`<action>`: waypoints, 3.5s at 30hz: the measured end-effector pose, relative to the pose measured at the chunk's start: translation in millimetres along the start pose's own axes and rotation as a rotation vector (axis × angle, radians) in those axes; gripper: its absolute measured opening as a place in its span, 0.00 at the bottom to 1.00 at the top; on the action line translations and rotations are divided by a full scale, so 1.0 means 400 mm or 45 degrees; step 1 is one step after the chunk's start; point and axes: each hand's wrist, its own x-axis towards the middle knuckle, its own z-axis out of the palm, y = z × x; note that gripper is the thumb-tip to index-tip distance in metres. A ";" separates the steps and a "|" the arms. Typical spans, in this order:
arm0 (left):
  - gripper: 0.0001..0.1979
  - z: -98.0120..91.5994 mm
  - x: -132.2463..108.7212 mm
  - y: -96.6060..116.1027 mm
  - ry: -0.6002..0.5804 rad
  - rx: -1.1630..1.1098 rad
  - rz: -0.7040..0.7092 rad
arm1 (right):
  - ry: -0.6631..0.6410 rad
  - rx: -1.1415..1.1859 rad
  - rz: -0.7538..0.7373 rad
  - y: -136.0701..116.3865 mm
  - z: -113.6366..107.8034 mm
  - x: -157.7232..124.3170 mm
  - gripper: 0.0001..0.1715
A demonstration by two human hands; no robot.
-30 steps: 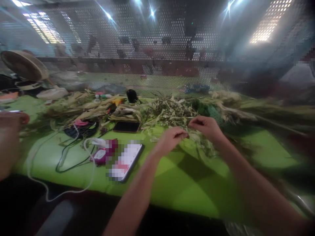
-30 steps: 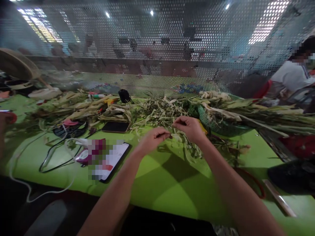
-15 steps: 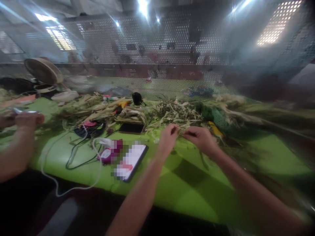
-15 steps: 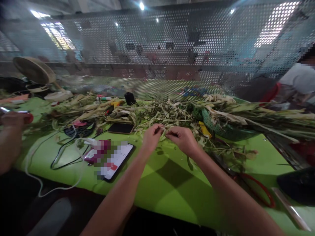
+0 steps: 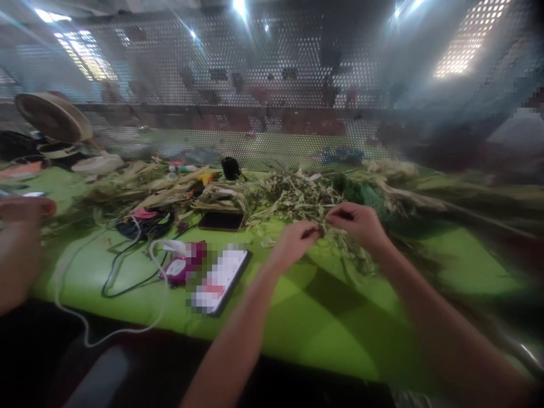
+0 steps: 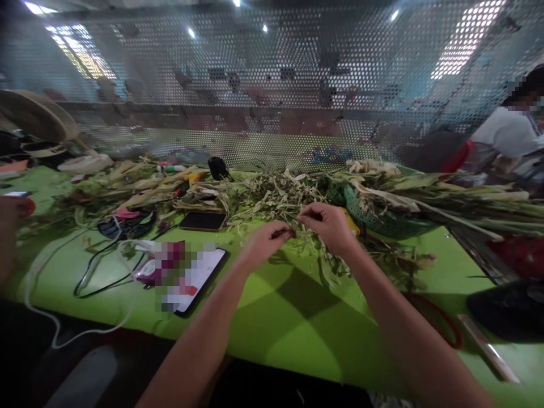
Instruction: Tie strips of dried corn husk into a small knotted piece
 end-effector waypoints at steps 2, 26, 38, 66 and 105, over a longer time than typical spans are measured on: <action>0.09 0.002 0.000 -0.003 0.009 -0.130 -0.032 | 0.005 0.036 0.042 0.005 0.002 0.003 0.12; 0.05 0.008 0.011 -0.018 0.458 -0.035 -0.257 | 0.045 -0.243 -0.163 -0.001 0.095 -0.034 0.12; 0.13 0.005 0.011 -0.023 0.209 -0.506 -0.349 | -0.089 -0.457 -0.168 0.006 0.041 -0.018 0.09; 0.08 0.022 0.004 -0.004 0.250 -0.399 -0.006 | -0.485 -0.243 -0.041 0.040 -0.012 0.008 0.13; 0.07 0.019 0.019 -0.024 0.298 -0.698 -0.238 | -0.119 0.091 0.097 0.004 0.032 -0.021 0.14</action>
